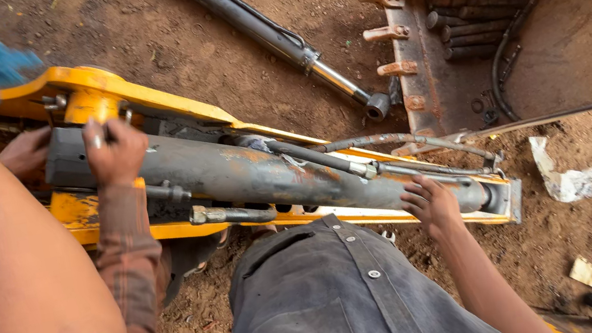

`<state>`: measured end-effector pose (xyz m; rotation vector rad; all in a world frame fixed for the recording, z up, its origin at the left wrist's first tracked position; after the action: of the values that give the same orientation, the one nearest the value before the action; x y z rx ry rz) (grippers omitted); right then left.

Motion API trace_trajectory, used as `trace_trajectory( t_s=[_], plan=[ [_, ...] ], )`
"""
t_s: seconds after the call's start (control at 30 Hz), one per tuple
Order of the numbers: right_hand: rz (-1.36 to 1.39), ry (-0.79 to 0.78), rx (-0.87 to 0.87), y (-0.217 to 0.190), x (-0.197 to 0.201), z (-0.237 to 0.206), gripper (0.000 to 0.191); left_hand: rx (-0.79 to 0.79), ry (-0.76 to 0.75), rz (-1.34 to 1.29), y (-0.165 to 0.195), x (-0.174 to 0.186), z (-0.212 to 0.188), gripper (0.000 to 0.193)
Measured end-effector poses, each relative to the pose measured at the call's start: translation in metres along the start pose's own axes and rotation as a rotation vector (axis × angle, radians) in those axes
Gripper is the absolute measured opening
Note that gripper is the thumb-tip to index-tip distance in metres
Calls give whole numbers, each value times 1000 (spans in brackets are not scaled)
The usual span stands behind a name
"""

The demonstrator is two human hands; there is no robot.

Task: The person uses wrenches to loosen and adjust components on a yellow hydraulic excavator arm, working on hydraulic lines and cylinder mounts while another person assists.

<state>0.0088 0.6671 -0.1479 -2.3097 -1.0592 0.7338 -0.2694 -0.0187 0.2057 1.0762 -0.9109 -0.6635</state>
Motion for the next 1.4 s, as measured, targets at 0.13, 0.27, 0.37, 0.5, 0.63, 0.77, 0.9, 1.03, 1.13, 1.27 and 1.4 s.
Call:
trace_trajectory(
  t_s=[0.13, 0.27, 0.37, 0.5, 0.63, 0.77, 0.9, 1.03, 1.13, 1.27, 1.4],
  plan=[
    [-282, 97, -79, 9, 39, -7, 39, -2, -6, 377, -31, 34, 30, 47],
    [-833, 104, 5, 14, 59, -32, 35, 10, -151, 682, -60, 22, 24, 40],
    [-871, 171, -211, 40, 79, -55, 36, 63, -292, 874, -61, 13, 20, 41],
    [-807, 106, -167, 50, 64, -66, 39, 218, -414, 993, -58, 11, 23, 45],
    [-857, 79, -168, 59, 46, -60, 39, 381, -529, 1058, -85, -1, 41, 50],
    [-831, 47, -117, 60, 13, -47, 40, 472, -604, 1036, -113, -3, 52, 51],
    [-963, 11, 18, 41, -43, -48, 39, 401, -557, 1019, -124, 3, 54, 44],
    [-1197, -87, 368, -5, -167, -70, 41, 375, -488, 944, -130, 15, 52, 36],
    [-1136, -320, 457, -17, -288, -87, 42, 373, -470, 966, -131, 18, 55, 34],
    [-1225, -745, 672, -14, -452, -117, 49, 343, -457, 949, -140, 18, 58, 35],
    [-1332, -906, 833, 2, -552, -132, 67, 256, -408, 886, -157, 23, 62, 35]
  ],
)
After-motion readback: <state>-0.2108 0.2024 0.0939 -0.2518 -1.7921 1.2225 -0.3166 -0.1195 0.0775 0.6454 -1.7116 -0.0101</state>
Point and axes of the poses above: each hand's wrist, its own z-axis towards the middle knuckle, its own x-axis out of the back of the hand, y = z × x, the point moved 9 cm from there along z, towards the middle knuckle, and after that the axes turned 5 degrees about -y, right-handed, at the moved point
